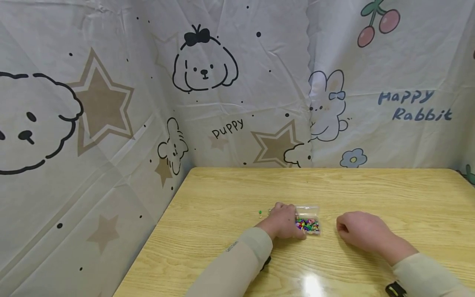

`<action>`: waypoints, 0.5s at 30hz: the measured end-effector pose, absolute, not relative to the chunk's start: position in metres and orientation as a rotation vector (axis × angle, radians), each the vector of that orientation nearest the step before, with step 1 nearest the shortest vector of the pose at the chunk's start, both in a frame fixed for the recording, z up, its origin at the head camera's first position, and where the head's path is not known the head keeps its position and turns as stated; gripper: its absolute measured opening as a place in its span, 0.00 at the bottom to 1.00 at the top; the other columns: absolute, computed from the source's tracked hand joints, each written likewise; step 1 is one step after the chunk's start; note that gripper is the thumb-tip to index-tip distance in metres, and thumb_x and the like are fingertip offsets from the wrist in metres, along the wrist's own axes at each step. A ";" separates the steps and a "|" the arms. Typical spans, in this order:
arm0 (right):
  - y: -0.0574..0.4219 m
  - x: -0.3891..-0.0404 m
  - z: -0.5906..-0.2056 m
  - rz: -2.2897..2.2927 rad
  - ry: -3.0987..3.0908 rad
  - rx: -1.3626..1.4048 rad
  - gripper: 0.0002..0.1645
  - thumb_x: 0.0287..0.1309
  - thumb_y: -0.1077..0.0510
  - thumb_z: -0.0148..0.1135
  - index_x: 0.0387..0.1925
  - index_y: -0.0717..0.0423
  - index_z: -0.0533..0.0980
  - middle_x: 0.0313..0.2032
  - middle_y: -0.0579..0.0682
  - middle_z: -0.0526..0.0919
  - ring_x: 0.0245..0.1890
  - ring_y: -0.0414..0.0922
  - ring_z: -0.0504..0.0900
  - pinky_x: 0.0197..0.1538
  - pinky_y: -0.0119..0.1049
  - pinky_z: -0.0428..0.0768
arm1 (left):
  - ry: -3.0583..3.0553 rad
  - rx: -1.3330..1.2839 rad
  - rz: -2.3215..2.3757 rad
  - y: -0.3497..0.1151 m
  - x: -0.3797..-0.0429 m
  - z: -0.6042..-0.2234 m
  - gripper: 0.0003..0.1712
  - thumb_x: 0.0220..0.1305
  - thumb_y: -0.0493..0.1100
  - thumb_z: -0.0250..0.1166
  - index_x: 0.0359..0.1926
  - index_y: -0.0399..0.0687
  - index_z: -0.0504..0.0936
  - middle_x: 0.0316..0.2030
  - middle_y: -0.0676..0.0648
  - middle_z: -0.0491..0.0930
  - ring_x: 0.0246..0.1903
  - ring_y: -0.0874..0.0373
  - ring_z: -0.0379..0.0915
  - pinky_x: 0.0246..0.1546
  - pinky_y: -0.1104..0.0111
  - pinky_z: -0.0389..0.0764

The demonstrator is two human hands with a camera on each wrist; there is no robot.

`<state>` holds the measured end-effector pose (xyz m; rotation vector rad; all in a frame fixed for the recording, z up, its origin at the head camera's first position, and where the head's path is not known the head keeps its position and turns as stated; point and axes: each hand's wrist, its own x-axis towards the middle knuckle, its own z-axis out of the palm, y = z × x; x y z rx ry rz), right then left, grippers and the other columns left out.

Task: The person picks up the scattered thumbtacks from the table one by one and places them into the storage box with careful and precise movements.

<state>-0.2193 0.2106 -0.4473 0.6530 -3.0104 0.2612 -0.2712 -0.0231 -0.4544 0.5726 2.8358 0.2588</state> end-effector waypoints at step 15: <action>0.181 -0.226 -0.442 0.390 -2.886 0.732 0.13 0.53 0.58 0.62 0.20 0.38 0.72 0.20 0.33 0.71 0.20 0.33 0.66 0.26 0.36 0.72 | 2.837 0.559 0.262 -0.022 -0.272 -0.455 0.39 0.39 0.68 0.74 0.49 0.54 0.75 0.48 0.57 0.74 0.58 0.57 0.56 0.53 0.63 0.70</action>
